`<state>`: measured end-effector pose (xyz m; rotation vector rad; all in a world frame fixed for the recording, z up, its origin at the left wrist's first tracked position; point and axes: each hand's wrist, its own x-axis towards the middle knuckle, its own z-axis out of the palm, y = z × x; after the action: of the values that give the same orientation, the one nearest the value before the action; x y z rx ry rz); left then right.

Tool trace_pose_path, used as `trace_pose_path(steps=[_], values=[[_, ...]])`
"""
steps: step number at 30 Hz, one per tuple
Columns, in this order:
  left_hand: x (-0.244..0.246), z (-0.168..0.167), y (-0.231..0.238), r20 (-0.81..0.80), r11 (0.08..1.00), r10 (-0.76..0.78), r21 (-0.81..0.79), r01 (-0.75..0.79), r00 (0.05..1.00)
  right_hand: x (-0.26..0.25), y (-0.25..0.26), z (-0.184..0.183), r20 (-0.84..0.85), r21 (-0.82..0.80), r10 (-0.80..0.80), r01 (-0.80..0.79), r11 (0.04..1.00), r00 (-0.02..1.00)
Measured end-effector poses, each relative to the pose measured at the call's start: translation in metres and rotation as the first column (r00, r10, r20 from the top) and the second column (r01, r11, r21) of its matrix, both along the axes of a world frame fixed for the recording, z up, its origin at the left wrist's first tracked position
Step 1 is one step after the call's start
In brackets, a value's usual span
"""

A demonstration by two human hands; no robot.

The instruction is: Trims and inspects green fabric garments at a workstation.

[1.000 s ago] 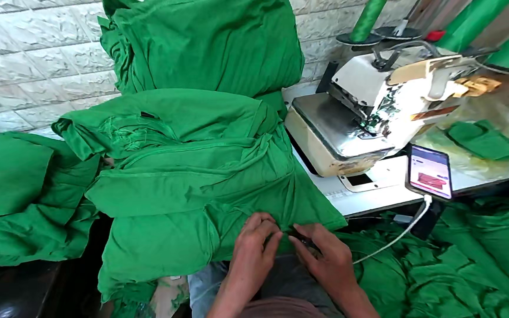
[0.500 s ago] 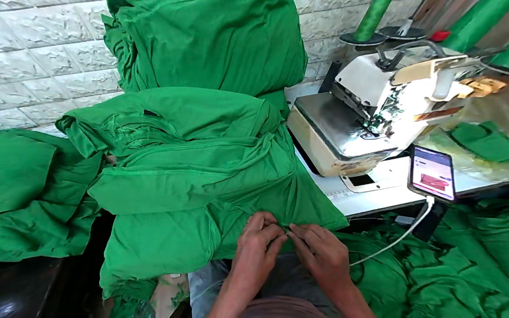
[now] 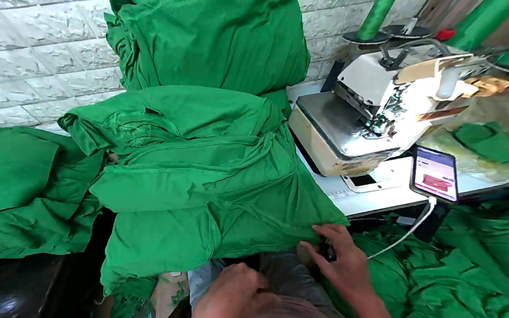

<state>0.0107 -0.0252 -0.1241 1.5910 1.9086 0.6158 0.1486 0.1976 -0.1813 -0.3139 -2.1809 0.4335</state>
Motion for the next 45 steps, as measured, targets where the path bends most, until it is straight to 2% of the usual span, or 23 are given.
trace_pose_path(steps=[2,4,5,7,8,11,13,14,16,18,20,22,24,26,29,31,34,35,37,39,40,43,45], values=[[0.002,0.008,0.007,0.012,0.979,0.039,0.202,-0.04,0.999,-0.001,0.002,0.002,-0.009,0.028,0.0,0.0,1.0,1.0],[0.002,0.014,0.024,-0.079,0.875,0.185,0.467,-0.128,0.98,-0.002,0.002,0.004,-0.042,-0.007,0.031,-0.031,0.999,0.999],[-0.001,0.016,0.034,-0.165,0.828,0.276,0.541,-0.147,0.947,-0.002,0.002,0.005,-0.06,-0.045,0.05,-0.052,0.998,0.997],[-0.014,0.015,0.054,-0.331,0.791,0.405,0.594,-0.145,0.852,-0.003,-0.003,0.009,-0.101,-0.191,0.072,-0.091,0.977,0.992],[-0.021,0.012,0.062,-0.363,0.78,0.437,0.609,-0.145,0.823,-0.004,-0.005,0.012,-0.137,-0.274,0.058,-0.094,0.957,0.989],[-0.032,0.009,0.075,-0.26,0.744,0.481,0.625,-0.234,0.837,-0.008,-0.005,0.023,-0.18,-0.427,-0.006,-0.073,0.901,0.984],[-0.034,0.016,0.082,-0.2,0.779,0.491,0.537,-0.324,0.848,-0.011,-0.001,0.026,-0.136,-0.479,-0.041,-0.03,0.877,0.99],[-0.034,0.017,0.086,-0.231,0.781,0.517,0.522,-0.343,0.824,-0.013,0.0,0.027,-0.1,-0.5,-0.051,-0.006,0.866,0.994],[-0.032,0.015,0.094,-0.362,0.732,0.595,0.613,-0.298,0.718,-0.016,0.001,0.03,-0.062,-0.505,-0.065,0.025,0.862,0.996],[-0.024,0.014,0.1,-0.366,0.649,0.664,0.716,-0.259,0.652,-0.015,0.003,0.032,-0.042,-0.511,-0.06,0.031,0.859,0.997],[-0.012,0.017,0.1,-0.216,0.598,0.621,0.752,-0.277,0.754,-0.014,0.004,0.033,-0.045,-0.529,-0.056,0.024,0.848,0.997],[-0.004,0.014,0.1,-0.094,0.656,0.497,0.692,-0.302,0.863,-0.013,0.005,0.033,-0.051,-0.552,-0.047,0.011,0.834,0.998],[-0.001,0.006,0.104,-0.156,0.734,0.474,0.613,-0.291,0.867,-0.012,0.006,0.032,-0.052,-0.552,-0.028,-0.005,0.834,0.998],[-0.003,0.003,0.108,-0.204,0.753,0.491,0.588,-0.295,0.847,-0.01,0.01,0.032,-0.049,-0.543,-0.004,-0.023,0.839,0.999],[-0.014,0.016,0.102,-0.091,0.802,0.43,0.496,-0.334,0.898,-0.005,0.016,0.036,0.037,-0.513,-0.01,0.028,0.858,0.999],[-0.022,0.02,0.096,-0.01,0.822,0.39,0.454,-0.343,0.921,-0.003,0.016,0.045,0.138,-0.444,-0.082,0.136,0.886,0.987],[-0.022,0.018,0.096,-0.01,0.808,0.398,0.478,-0.345,0.917,-0.003,0.011,0.064,0.156,-0.407,-0.12,0.174,0.896,0.98],[-0.021,0.017,0.096,-0.017,0.803,0.4,0.488,-0.342,0.916,-0.004,0.01,0.07,0.124,-0.437,-0.072,0.12,0.892,0.99],[-0.021,0.017,0.096,-0.019,0.81,0.385,0.485,-0.328,0.923,-0.01,0.008,0.076,0.004,-0.503,0.108,-0.091,0.86,0.994],[-0.025,0.02,0.094,-0.014,0.831,0.356,0.463,-0.309,0.935,-0.017,0.005,0.076,-0.051,-0.572,0.295,-0.27,0.775,0.954],[-0.026,0.02,0.094,-0.016,0.838,0.347,0.454,-0.302,0.938,-0.021,0.005,0.074,-0.034,-0.598,0.358,-0.306,0.741,0.933],[-0.026,0.018,0.096,-0.044,0.832,0.371,0.461,-0.31,0.928,-0.028,0.01,0.064,0.145,-0.631,0.414,-0.238,0.738,0.898],[-0.023,0.012,0.1,-0.08,0.785,0.421,0.531,-0.319,0.904,-0.03,0.013,0.063,0.221,-0.6,0.409,-0.207,0.773,0.886]])
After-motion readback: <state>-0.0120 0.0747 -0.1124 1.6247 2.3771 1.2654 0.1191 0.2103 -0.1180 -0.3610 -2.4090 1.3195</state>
